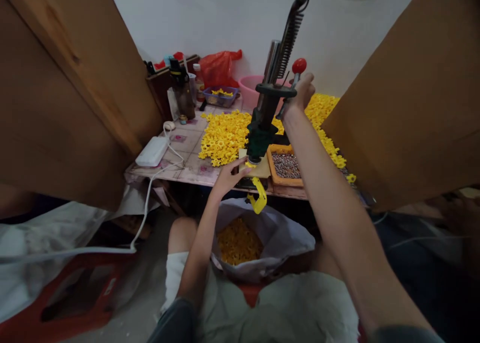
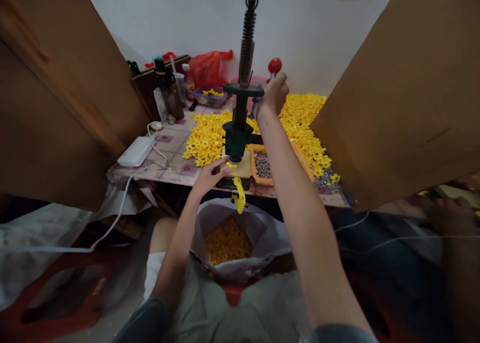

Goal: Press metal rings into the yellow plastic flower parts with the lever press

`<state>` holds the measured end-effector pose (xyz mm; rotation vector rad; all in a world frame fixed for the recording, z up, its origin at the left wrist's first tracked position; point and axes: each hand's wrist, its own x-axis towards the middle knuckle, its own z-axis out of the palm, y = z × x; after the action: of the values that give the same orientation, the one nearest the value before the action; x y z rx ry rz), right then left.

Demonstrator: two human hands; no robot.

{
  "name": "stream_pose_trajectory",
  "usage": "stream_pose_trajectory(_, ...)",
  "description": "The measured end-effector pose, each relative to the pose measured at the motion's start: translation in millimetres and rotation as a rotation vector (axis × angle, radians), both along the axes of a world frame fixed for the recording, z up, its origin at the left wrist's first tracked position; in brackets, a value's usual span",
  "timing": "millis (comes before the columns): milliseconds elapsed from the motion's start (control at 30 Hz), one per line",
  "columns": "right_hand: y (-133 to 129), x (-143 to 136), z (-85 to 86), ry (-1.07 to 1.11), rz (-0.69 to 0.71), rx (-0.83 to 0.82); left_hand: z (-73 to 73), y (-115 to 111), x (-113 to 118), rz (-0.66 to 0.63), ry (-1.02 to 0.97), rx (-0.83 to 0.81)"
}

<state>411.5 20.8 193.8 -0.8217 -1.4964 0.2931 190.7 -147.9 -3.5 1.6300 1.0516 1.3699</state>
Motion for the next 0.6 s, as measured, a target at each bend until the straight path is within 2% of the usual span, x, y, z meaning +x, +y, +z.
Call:
stream_pose_trajectory(67, -32.9, -9.1, -2.4, 0.088, 0.036, 0.006, -1.4, 0.6, -0.7, 0.014, -0.014, 0.006)
stream_pose_trajectory(133, -82.4, -15.5, -10.3, 0.196, 0.105, 0.082, -2.9, 1.3, -4.9, 0.071, -0.024, 0.029)
stream_pose_trajectory(233, -144.6, -15.2, -27.0, 0.294, 0.168, 0.155, -3.4, 1.7, -20.0, 0.302, 0.104, 0.116)
stream_pose_trajectory(300, -163.7, -6.3, -38.5, 0.250, 0.106, 0.124, -3.2, 1.6, -32.5, 0.482, 0.304, 0.165)
stream_pose_trajectory(367, -168.4, 9.7, -52.6, 0.056, -0.068, 0.008, -3.6, 1.8, -41.8, 0.603, 0.511, 0.148)
stream_pose_trajectory(400, -168.3, 19.5, -61.3, -0.096, -0.170, -0.107, -4.3, 2.2, -44.3, 0.640, 0.594, 0.118)
stream_pose_trajectory(467, -167.2, 39.4, -80.9, -0.450, -0.334, -0.439, -6.2, 2.9, -45.0, 0.673, 0.711, 0.056)
stream_pose_trajectory(500, -166.9, 48.1, -90.7, -0.614, -0.369, -0.604, -7.2, 3.0, -44.2, 0.675, 0.744, 0.038)
stream_pose_trajectory(533, -166.7, 55.2, -99.5, -0.762, -0.350, -0.737, -8.1, 2.6, -43.3, 0.669, 0.762, 0.029)
stream_pose_trajectory(600, -164.9, 64.2, -112.3, -0.977, -0.190, -0.862, -8.5, 0.4, -43.4, 0.635, 0.754, 0.025)
